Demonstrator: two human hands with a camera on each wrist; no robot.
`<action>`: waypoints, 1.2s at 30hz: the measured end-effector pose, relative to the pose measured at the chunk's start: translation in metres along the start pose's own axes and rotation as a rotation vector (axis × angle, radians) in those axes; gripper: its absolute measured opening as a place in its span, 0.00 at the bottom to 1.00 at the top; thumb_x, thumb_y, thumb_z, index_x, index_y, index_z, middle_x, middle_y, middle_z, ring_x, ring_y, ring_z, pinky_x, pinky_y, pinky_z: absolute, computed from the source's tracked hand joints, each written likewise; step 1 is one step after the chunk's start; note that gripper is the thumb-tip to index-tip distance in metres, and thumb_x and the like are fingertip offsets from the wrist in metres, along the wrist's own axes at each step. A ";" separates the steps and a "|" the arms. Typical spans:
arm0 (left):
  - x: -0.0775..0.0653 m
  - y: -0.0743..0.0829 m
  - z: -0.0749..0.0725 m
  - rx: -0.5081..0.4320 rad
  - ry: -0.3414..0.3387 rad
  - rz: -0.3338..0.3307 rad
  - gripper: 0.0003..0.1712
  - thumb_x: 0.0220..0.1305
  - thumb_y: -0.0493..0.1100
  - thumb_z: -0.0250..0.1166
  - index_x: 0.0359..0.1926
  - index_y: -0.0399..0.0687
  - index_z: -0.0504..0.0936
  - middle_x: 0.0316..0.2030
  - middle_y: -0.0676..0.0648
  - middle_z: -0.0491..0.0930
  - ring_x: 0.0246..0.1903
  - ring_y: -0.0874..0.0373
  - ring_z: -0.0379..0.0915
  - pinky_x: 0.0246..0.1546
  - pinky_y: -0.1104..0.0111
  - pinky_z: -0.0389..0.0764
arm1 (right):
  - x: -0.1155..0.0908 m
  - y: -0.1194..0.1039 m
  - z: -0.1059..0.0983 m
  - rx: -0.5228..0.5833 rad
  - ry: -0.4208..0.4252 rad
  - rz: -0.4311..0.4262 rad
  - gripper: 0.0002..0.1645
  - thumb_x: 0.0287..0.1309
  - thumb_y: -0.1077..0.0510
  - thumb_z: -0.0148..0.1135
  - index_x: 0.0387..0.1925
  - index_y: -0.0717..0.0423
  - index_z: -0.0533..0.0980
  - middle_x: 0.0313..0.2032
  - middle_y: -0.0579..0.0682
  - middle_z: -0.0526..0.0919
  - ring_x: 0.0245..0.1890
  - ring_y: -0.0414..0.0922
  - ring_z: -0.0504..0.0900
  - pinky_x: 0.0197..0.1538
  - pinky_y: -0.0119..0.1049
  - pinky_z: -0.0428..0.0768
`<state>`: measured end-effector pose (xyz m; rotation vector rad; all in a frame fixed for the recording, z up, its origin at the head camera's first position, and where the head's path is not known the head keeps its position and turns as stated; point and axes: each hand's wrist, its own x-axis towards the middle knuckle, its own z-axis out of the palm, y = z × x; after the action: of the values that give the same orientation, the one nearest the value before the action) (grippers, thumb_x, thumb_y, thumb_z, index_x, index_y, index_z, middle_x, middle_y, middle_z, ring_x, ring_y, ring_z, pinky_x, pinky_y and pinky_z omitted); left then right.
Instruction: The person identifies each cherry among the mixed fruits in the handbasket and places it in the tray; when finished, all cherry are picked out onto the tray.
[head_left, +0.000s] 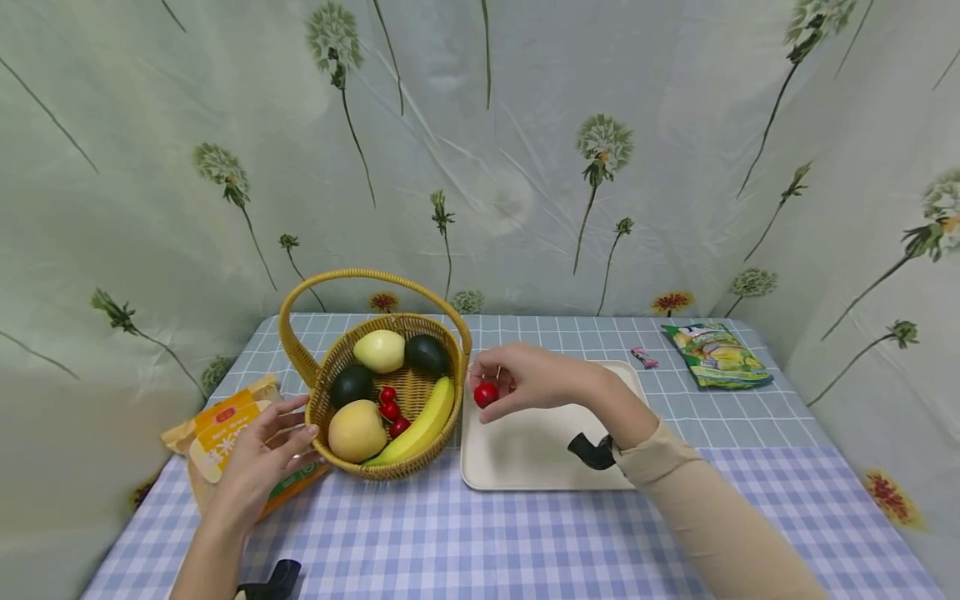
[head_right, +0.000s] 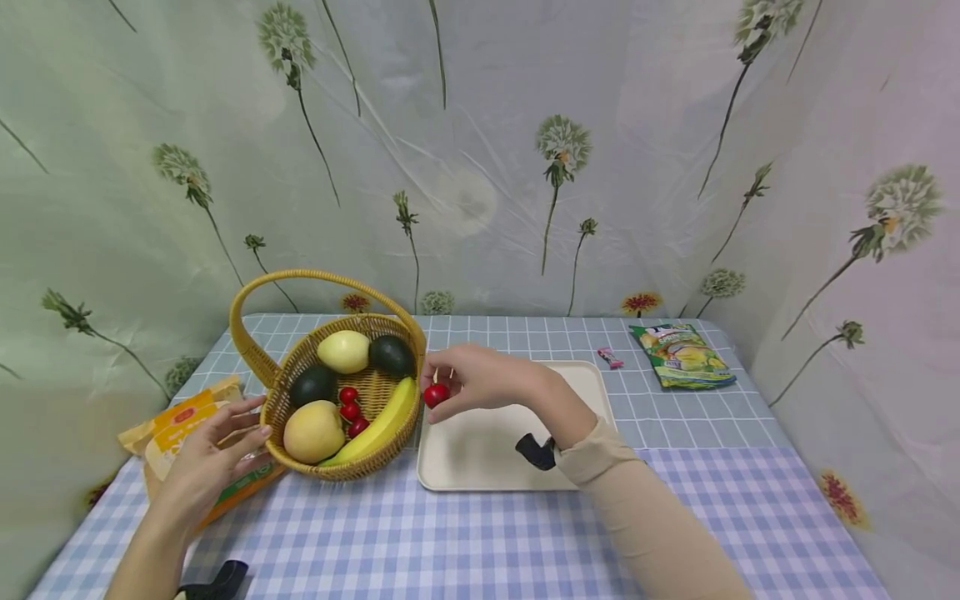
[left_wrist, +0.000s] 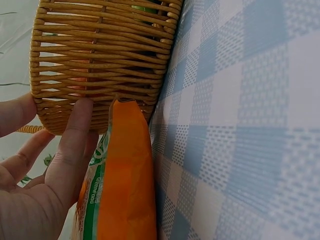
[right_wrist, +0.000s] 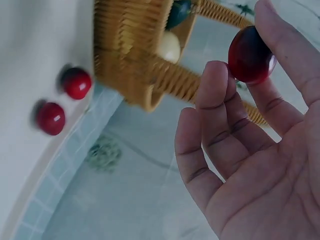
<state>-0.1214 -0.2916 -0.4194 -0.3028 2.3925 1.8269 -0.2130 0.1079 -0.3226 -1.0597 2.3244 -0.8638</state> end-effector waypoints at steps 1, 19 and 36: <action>0.000 0.000 0.000 0.002 0.001 0.002 0.38 0.79 0.45 0.66 0.82 0.46 0.62 0.73 0.33 0.66 0.47 0.74 0.81 0.49 0.66 0.92 | -0.002 0.004 -0.001 0.010 0.010 0.013 0.17 0.61 0.50 0.80 0.45 0.46 0.80 0.38 0.44 0.84 0.34 0.40 0.83 0.44 0.35 0.84; -0.001 0.001 -0.003 -0.013 0.006 0.013 0.39 0.76 0.48 0.68 0.81 0.47 0.64 0.62 0.47 0.74 0.48 0.72 0.82 0.49 0.66 0.92 | -0.015 0.098 -0.001 0.009 0.141 0.236 0.18 0.61 0.57 0.80 0.46 0.53 0.79 0.41 0.51 0.83 0.39 0.45 0.80 0.45 0.35 0.81; 0.001 -0.001 -0.002 0.006 0.012 -0.003 0.38 0.77 0.46 0.68 0.81 0.49 0.64 0.65 0.43 0.73 0.49 0.72 0.82 0.49 0.67 0.92 | 0.001 0.134 0.009 -0.003 0.154 0.317 0.19 0.61 0.54 0.80 0.46 0.52 0.78 0.38 0.50 0.79 0.39 0.45 0.75 0.41 0.34 0.74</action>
<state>-0.1222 -0.2938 -0.4199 -0.3178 2.4037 1.8211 -0.2763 0.1728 -0.4220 -0.6173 2.5286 -0.8404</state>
